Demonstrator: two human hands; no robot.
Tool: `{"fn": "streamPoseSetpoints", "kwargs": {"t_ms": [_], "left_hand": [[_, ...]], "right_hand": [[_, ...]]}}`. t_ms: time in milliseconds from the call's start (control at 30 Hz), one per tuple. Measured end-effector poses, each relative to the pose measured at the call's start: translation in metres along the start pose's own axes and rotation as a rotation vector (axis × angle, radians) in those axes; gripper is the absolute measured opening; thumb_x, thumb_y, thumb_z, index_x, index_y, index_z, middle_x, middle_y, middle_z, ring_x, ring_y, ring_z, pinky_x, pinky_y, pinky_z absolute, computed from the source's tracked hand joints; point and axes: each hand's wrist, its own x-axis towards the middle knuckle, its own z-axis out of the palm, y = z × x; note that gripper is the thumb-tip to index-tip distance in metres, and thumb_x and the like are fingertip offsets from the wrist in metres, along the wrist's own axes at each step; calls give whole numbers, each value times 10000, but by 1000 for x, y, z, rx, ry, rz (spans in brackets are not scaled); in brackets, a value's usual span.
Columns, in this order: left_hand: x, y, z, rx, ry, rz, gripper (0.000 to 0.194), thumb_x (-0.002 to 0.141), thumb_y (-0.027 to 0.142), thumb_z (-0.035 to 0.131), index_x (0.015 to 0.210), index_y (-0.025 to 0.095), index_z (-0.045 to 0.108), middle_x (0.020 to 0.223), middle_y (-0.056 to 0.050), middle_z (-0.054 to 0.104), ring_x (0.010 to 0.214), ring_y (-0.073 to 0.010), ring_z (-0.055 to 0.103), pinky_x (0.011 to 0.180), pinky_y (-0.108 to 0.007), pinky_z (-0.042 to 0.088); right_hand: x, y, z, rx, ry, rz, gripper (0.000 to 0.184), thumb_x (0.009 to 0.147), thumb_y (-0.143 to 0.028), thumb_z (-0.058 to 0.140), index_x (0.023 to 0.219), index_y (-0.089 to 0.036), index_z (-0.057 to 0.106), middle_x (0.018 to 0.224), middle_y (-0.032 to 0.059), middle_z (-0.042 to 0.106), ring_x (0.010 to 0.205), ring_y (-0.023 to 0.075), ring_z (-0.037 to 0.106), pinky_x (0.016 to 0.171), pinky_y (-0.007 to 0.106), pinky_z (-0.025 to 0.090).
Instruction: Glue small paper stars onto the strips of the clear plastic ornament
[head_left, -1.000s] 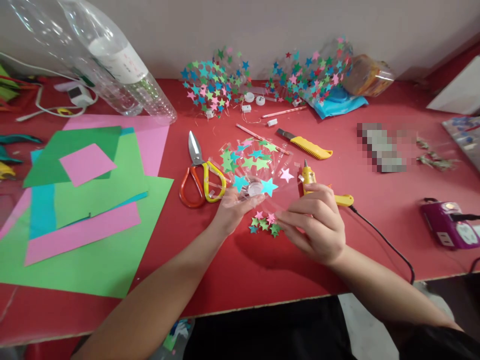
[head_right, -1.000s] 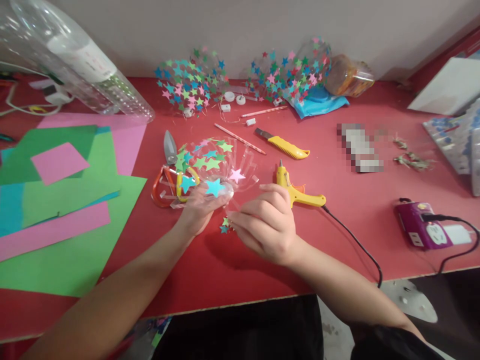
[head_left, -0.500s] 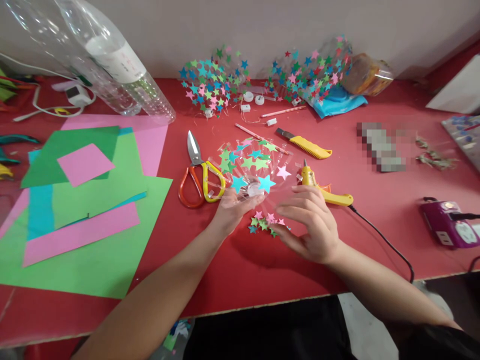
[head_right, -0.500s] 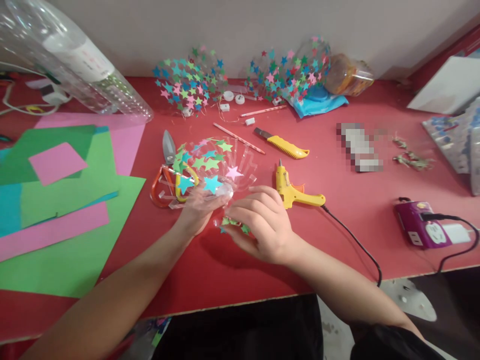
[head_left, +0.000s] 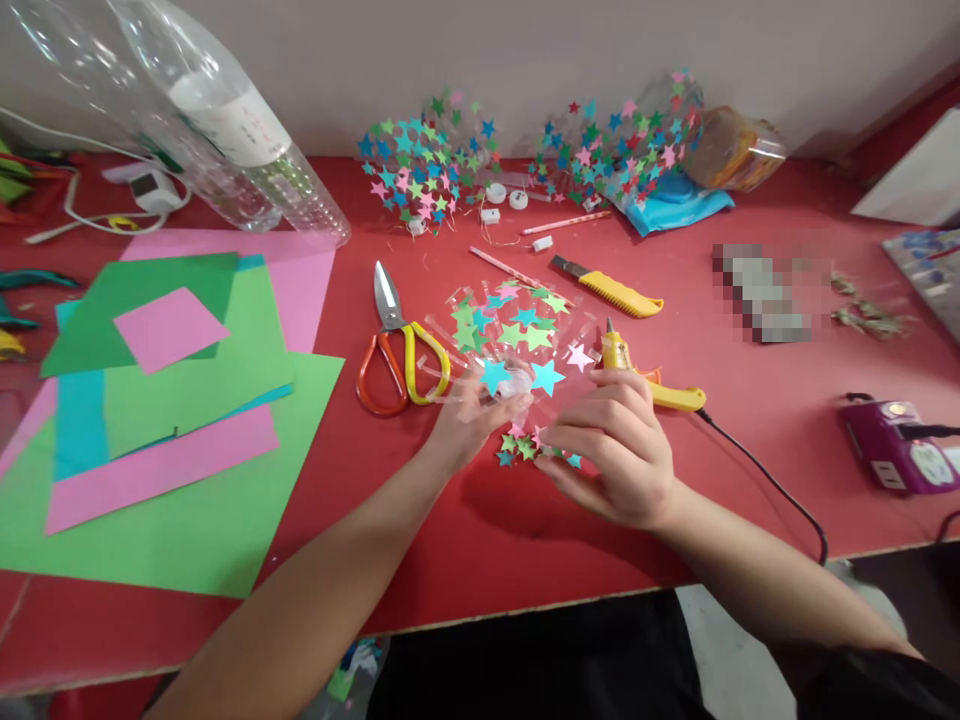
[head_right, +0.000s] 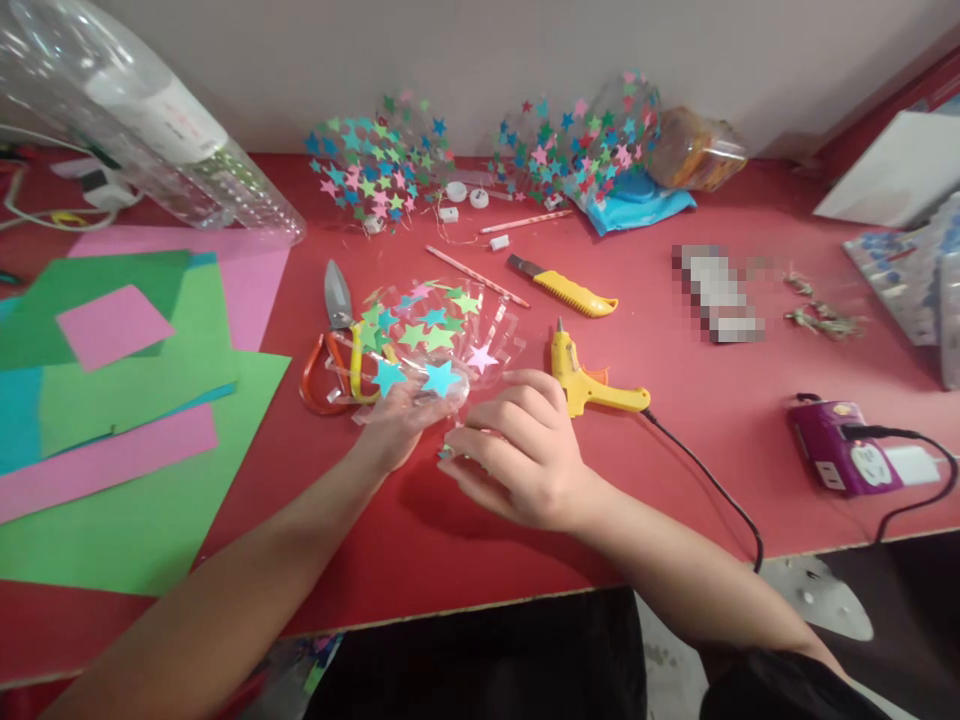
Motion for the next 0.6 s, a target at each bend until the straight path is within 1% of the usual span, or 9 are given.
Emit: {"fn": "streamPoseSetpoints", "kwargs": {"t_ms": [67, 167, 233, 333, 400, 467, 600], "left_hand": [[0, 0, -1, 26, -8, 15, 379, 602, 364, 820, 846, 180, 596, 719, 27, 622, 675, -128, 577, 667, -258, 474], [0, 1, -1, 64, -10, 22, 372, 607, 397, 817, 822, 170, 616, 747, -8, 654, 699, -149, 597, 673, -275, 490], [1, 1, -1, 79, -3, 17, 381, 597, 391, 825, 832, 166, 627, 750, -17, 667, 697, -156, 607, 663, -278, 499], [3, -1, -1, 69, 22, 27, 384, 565, 376, 837, 813, 166, 634, 720, -5, 663, 682, -156, 613, 648, -268, 499], [5, -2, -1, 47, 26, 64, 371, 557, 370, 835, 797, 167, 637, 717, -7, 664, 709, -165, 624, 679, -273, 502], [5, -3, -1, 27, 2, 89, 348, 578, 364, 821, 801, 168, 640, 754, -14, 673, 749, -171, 632, 723, -282, 502], [2, 0, -2, 64, -44, 32, 313, 613, 371, 798, 773, 172, 618, 753, -10, 658, 721, -165, 610, 689, -282, 498]], "right_hand": [[0, -1, 0, 6, 24, -1, 65, 847, -179, 636, 894, -205, 598, 771, -1, 661, 703, 138, 565, 887, 412, 513], [0, -1, 0, 19, 69, -2, 116, 834, -120, 629, 905, -198, 582, 761, -1, 660, 693, 135, 569, 874, 407, 519], [0, 0, 0, 22, 68, 13, 110, 844, -135, 626, 914, -200, 572, 765, 2, 660, 697, 138, 574, 857, 402, 523], [-1, 1, 2, 2, 22, 44, 107, 848, -196, 651, 907, -209, 562, 780, 3, 663, 727, 148, 578, 848, 400, 518], [-2, 2, 4, -46, -10, 41, 131, 831, -219, 674, 902, -213, 564, 789, 0, 666, 743, 153, 565, 860, 404, 502], [-4, 3, 7, -129, -28, 24, 122, 825, -210, 671, 899, -219, 576, 800, -4, 668, 748, 153, 541, 881, 405, 478], [-6, 5, 11, -260, -21, -7, 99, 827, -151, 649, 843, -230, 592, 760, -17, 648, 737, 146, 491, 884, 385, 440]]}}
